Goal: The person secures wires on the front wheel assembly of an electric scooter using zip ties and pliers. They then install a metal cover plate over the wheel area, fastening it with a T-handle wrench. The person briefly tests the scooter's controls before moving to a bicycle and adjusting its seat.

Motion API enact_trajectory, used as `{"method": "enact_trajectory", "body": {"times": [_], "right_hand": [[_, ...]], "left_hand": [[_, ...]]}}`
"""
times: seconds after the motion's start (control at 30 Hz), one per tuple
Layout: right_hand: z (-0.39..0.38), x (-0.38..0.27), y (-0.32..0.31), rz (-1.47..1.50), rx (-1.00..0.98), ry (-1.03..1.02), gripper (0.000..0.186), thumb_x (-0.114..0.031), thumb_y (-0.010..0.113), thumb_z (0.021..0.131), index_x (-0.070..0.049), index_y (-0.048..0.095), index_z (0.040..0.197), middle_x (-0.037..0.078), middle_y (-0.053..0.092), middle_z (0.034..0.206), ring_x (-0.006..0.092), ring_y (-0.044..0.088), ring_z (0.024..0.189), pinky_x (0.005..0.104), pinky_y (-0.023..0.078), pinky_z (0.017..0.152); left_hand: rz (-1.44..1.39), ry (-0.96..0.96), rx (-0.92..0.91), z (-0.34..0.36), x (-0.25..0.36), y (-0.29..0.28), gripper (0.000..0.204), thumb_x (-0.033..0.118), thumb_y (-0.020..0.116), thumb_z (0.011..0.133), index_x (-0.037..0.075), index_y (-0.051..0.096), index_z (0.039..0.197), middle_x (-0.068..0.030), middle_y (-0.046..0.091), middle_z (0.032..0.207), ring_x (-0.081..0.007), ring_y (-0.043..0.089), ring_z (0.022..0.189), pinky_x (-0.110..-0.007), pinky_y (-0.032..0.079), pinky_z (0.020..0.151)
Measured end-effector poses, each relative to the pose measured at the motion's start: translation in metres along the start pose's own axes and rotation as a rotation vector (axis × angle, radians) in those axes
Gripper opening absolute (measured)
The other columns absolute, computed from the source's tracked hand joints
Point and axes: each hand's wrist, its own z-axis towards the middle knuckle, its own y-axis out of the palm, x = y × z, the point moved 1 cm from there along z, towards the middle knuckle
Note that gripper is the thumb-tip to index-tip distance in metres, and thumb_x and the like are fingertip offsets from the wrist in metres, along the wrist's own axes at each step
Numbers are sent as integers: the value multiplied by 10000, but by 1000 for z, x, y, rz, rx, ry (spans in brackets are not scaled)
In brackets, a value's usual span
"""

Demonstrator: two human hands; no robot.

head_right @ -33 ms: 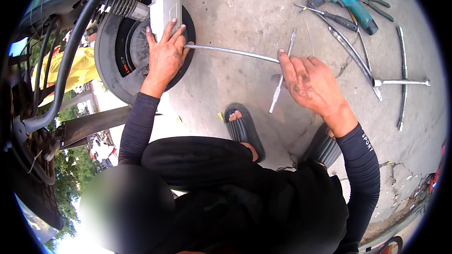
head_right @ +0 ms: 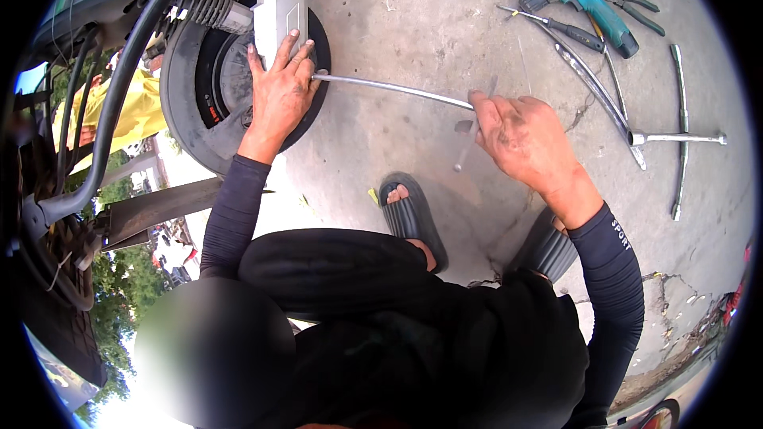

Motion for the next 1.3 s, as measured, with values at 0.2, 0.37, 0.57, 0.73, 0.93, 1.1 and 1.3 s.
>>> {"method": "enact_trajectory", "body": {"times": [0.2,0.37,0.57,0.73,0.93,1.1,1.3], "right_hand": [[24,2,2,1436,-278,1002,572,-500,481,986,15,658,810,84,570,548,151,559,468,296,417,454],[-3,-16,-24,-164,183,176,457,-109,649,844,68,530,1248,223,617,1172,387,618,1038,401,501,932],[-1,-18,-10,188,-5,204,268,-210,623,899,36,626,1007,190,677,877,347,659,747,394,545,727],[-10,-16,-14,-46,159,187,220,-171,651,869,20,633,976,161,681,869,324,654,727,376,541,693],[-4,-24,-8,434,-247,382,330,-296,579,946,31,610,977,173,670,766,334,668,712,391,542,680],[-7,-17,-9,597,-193,499,321,-316,574,948,1,627,944,139,675,716,321,666,647,391,538,636],[-9,-24,-9,302,68,175,353,-315,551,971,-3,661,848,123,653,670,294,644,598,395,523,646]], "left_hand": [[-43,-14,38,-2,-4,2,218,228,714,805,110,628,968,33,562,1359,-176,347,1401,-728,230,1052],[-5,9,31,-4,-2,3,244,227,716,803,101,622,989,29,549,1370,-183,350,1396,-719,244,1046],[-47,10,45,-5,-3,1,253,216,709,804,90,612,1001,14,548,1367,-188,346,1397,-716,257,1036],[-12,25,46,-8,-5,2,260,214,716,792,92,610,997,7,534,1382,-195,350,1394,-712,258,1040],[-41,20,8,-6,-3,2,239,200,708,802,103,602,994,13,498,1421,-199,328,1411,-720,230,1058],[-7,19,-26,-9,-4,4,276,209,703,810,108,584,1037,24,471,1446,-195,305,1424,-719,190,1081],[-15,29,7,-7,-3,7,296,204,699,814,111,567,1063,36,448,1463,-196,305,1421,-720,189,1091]]}}
